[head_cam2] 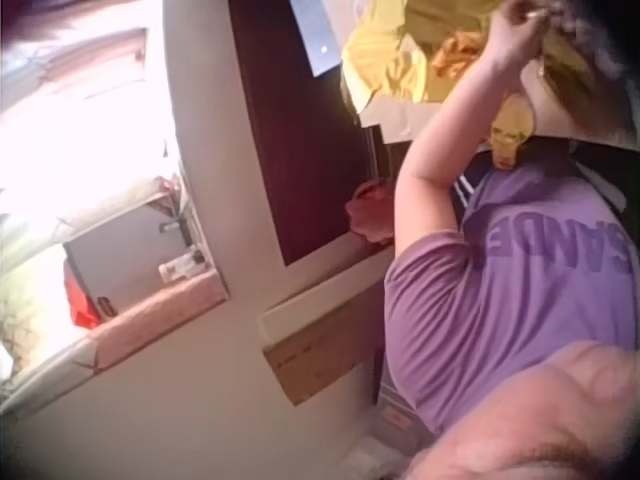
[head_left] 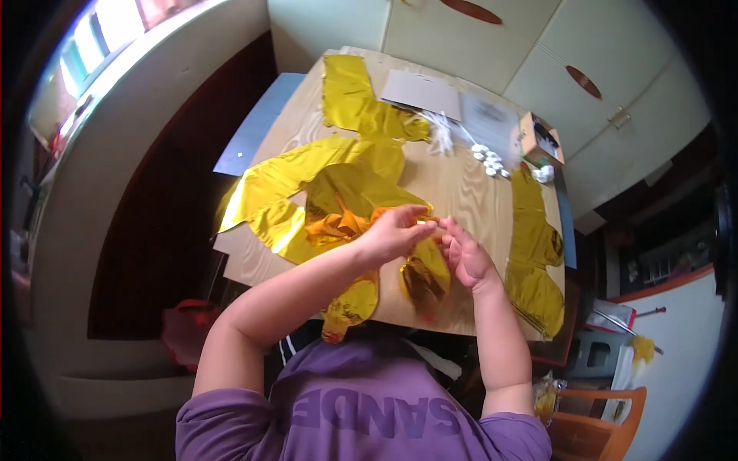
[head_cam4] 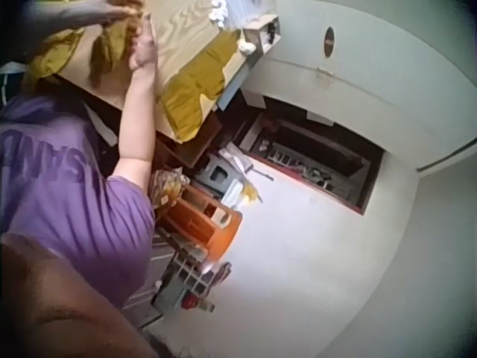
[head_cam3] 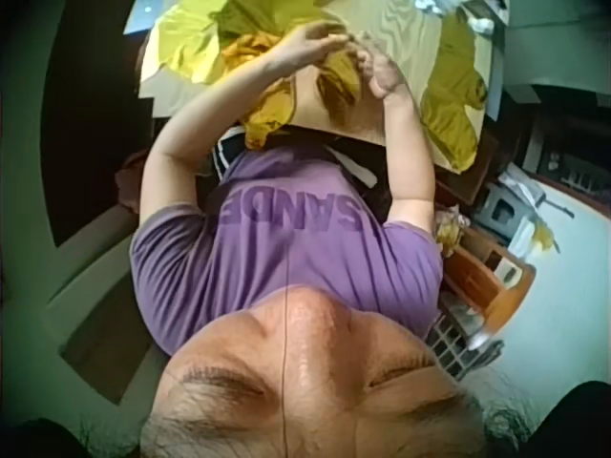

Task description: Folding gold-colored foil balloons and placing them into cardboard packaging inserts.

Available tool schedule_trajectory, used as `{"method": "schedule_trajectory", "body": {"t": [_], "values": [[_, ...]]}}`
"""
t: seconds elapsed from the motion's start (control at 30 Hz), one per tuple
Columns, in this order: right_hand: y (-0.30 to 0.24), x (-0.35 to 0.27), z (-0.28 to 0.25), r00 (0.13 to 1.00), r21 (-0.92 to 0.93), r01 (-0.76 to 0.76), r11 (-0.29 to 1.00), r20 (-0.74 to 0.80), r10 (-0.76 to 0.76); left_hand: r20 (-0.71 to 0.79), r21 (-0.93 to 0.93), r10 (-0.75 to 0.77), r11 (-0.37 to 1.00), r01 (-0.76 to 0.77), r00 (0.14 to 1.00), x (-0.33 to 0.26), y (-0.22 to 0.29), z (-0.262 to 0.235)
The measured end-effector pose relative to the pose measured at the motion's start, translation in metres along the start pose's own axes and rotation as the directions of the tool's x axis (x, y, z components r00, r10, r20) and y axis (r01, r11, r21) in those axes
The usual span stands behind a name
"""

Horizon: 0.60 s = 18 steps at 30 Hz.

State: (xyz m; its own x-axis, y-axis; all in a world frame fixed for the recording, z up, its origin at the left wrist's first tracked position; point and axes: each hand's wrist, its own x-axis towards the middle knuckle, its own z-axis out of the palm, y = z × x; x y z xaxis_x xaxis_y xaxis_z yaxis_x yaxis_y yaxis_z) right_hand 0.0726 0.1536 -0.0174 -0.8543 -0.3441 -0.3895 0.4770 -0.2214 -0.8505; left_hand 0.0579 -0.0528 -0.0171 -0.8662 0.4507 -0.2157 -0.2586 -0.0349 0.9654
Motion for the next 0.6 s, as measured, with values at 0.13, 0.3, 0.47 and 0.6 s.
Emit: {"method": "schedule_trajectory", "body": {"t": [0.13, 0.3, 0.47, 0.6], "values": [[0.009, -0.029, -0.037, 0.994, -0.129, 0.023, 0.991, -0.103, -0.037, 0.065, 0.260, 0.250, 0.931, -0.258, 0.966, 0.004, 0.006, 0.004], [0.016, -0.047, -0.054, 0.958, -0.208, 0.062, 0.976, -0.262, -0.117, -0.019, 0.821, 0.716, 0.409, -0.398, 0.697, -0.002, 0.007, -0.069], [0.009, -0.017, -0.042, 0.893, -0.350, 0.231, 0.908, -0.293, -0.340, -0.305, 0.897, 0.508, 0.438, 0.064, 0.806, 0.038, -0.025, -0.139], [-0.024, 0.016, -0.024, 0.942, -0.528, 0.172, 0.832, -0.158, -0.295, -0.061, 0.971, 0.306, 0.240, -0.015, 0.950, 0.075, 0.001, -0.116]]}}
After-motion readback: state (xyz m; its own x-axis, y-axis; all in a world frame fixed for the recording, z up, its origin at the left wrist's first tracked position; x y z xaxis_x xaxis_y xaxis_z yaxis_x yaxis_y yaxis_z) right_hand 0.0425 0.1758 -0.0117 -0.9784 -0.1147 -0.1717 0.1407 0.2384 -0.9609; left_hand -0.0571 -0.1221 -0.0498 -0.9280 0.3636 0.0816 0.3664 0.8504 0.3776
